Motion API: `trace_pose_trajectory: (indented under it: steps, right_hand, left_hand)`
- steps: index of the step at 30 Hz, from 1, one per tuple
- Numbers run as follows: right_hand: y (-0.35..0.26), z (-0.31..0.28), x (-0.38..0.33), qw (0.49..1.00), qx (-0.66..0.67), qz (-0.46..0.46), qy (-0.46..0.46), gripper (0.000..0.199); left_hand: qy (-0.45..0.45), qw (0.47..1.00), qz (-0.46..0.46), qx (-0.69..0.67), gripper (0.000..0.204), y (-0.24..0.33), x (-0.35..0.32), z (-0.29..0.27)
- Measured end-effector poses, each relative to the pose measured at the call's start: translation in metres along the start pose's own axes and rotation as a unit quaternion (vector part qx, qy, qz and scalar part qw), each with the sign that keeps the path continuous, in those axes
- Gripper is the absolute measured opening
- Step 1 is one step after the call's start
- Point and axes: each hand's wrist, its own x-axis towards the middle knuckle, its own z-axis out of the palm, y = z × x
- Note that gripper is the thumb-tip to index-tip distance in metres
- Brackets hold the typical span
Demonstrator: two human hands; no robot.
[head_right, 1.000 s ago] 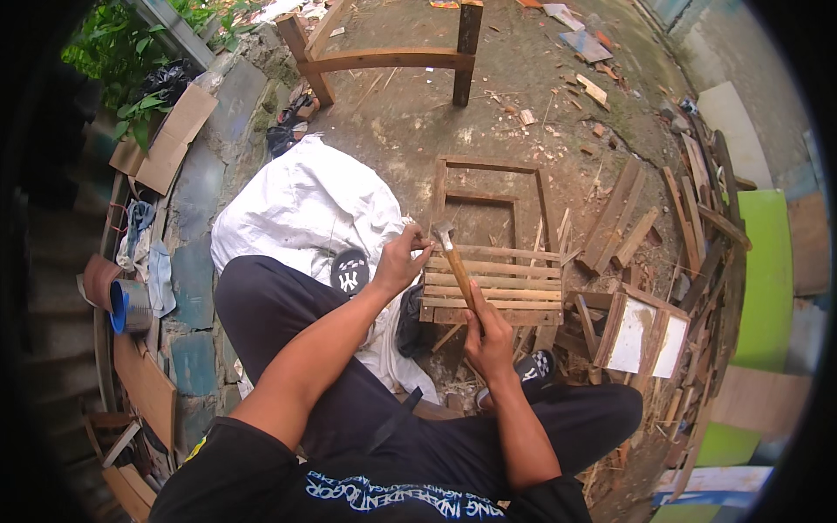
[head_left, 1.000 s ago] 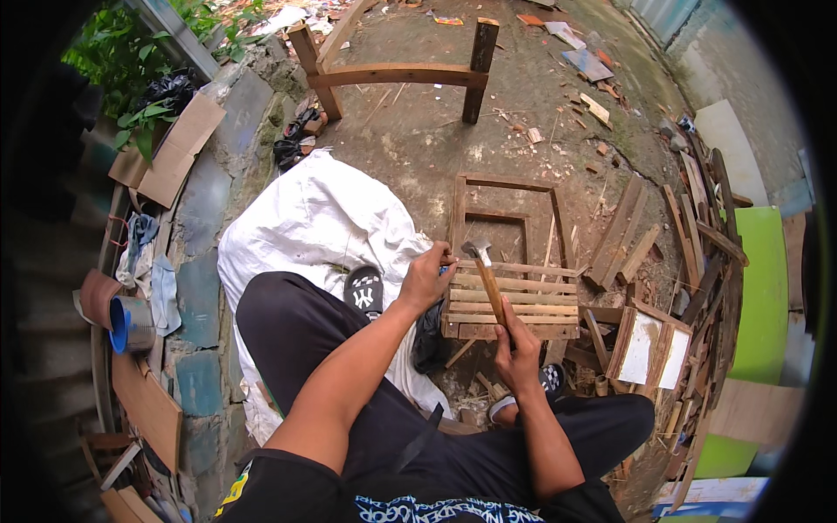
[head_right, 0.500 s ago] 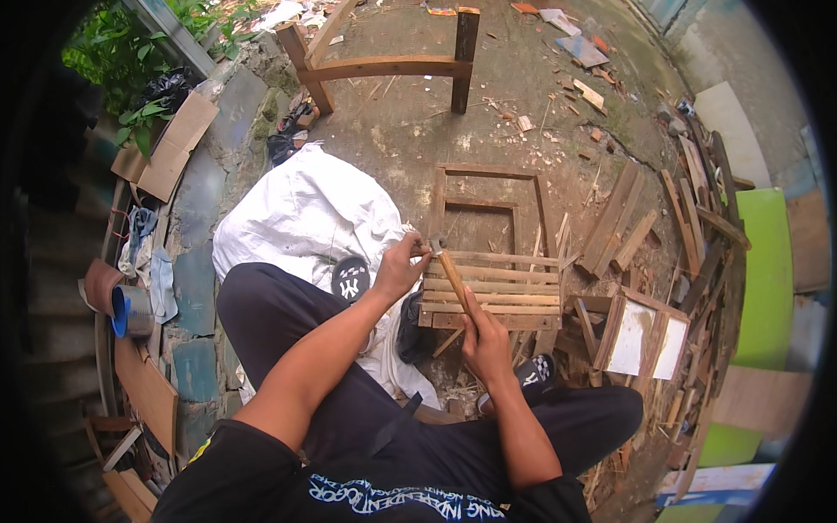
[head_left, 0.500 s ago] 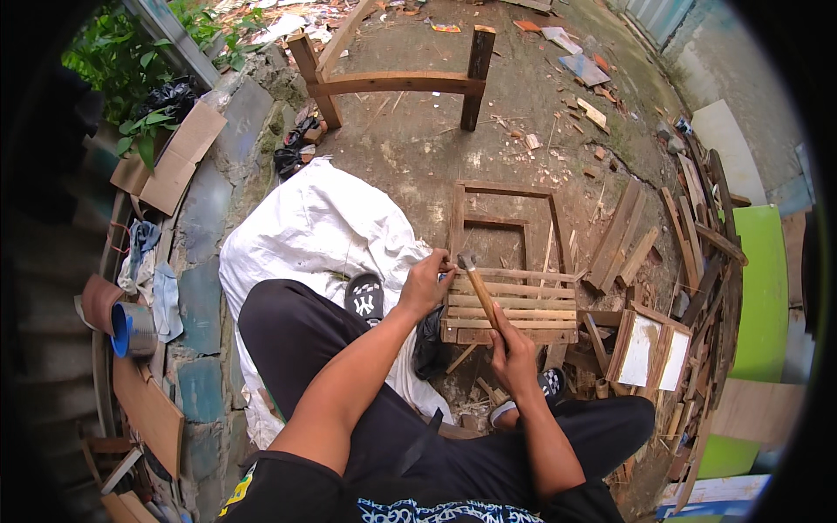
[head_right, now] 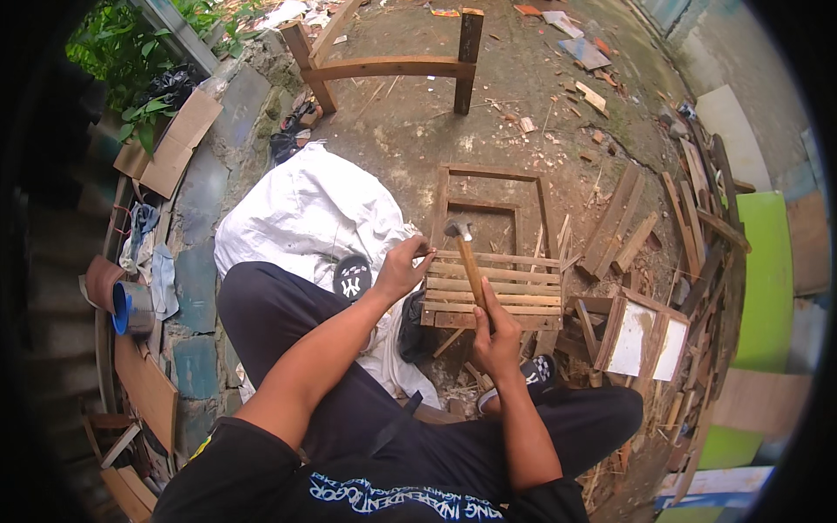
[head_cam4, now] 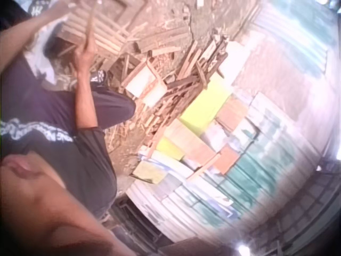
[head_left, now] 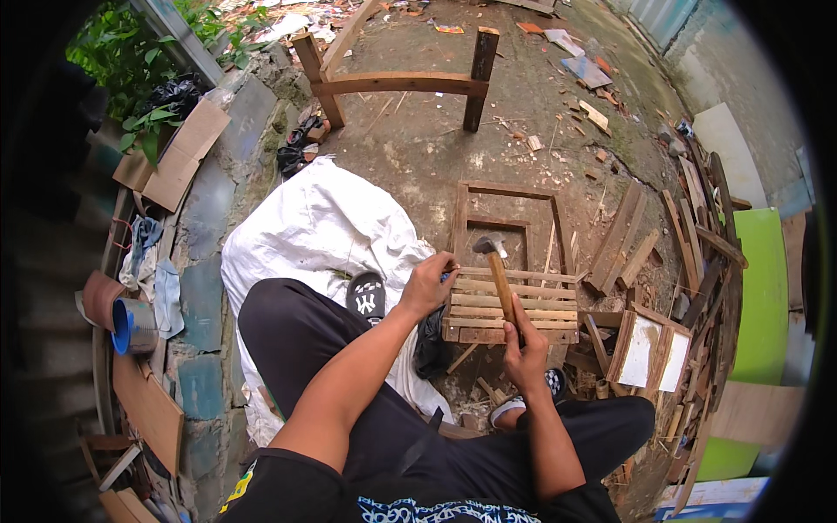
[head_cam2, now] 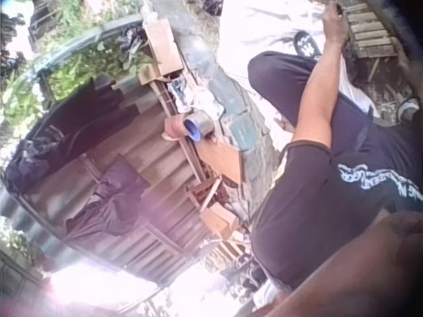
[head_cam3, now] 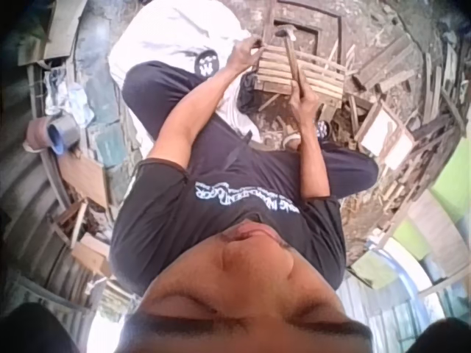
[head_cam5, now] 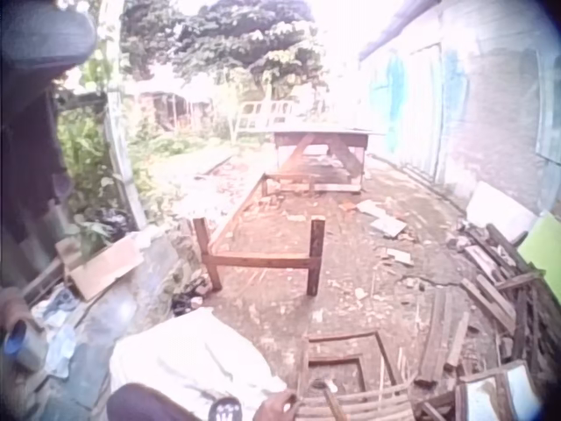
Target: The person assembles a small wooden frame by hand, using a hammer to drive nails into slats and a saw to trim a piece of wood. The person works on the ground in a cluttered outdoor area.
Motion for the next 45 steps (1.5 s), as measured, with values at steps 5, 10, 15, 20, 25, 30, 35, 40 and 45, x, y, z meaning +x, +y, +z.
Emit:
trace_pose_trajectory:
  steps: [5, 10, 15, 20, 25, 30, 35, 40, 45]
  right_hand:
    - [0.009, -0.002, 0.001, 0.999, 0.026, 0.034, 0.022, 0.051]
    - [0.006, 0.007, 0.0, 0.983, 0.144, 0.115, 0.024, 0.047]
    - [0.004, 0.005, -0.005, 0.958, 0.239, 0.147, 0.056, 0.025]
    - [-0.001, 0.018, -0.007, 0.966, 0.209, 0.147, 0.038, 0.015]
    - [0.026, 0.024, -0.01, 0.991, 0.053, 0.122, 0.027, 0.023]
    - [-0.031, 0.03, -0.024, 0.988, 0.068, 0.127, 0.05, 0.042]
    - [-0.015, 0.055, -0.051, 0.991, 0.017, 0.127, 0.042, 0.058]
    - [-0.025, 0.059, -0.038, 0.997, 0.005, 0.054, 0.047, 0.061]
    - [-0.031, 0.054, -0.032, 0.994, -0.009, 0.104, -0.012, 0.061]
  left_hand:
    - [0.015, 0.99, -0.047, -0.131, 0.015, 0.008, 0.002, 0.001]
    - [0.076, 0.952, -0.255, -0.149, 0.021, -0.036, 0.019, 0.006]
    - [-0.035, 0.772, -0.52, -0.363, 0.052, -0.031, 0.033, 0.03]
    - [-0.056, 0.756, -0.54, -0.365, 0.053, -0.02, 0.038, 0.04]
    - [0.0, 0.729, -0.54, -0.419, 0.053, -0.008, 0.038, 0.04]
    - [0.003, 0.744, -0.52, -0.419, 0.052, -0.013, 0.03, 0.032]
    - [-0.077, 0.765, -0.491, -0.411, 0.058, 0.0, 0.032, 0.028]
    - [-0.1, 0.754, -0.489, -0.428, 0.059, -0.016, 0.021, 0.023]
    - [-0.099, 0.76, -0.489, -0.417, 0.052, -0.014, 0.02, 0.024]
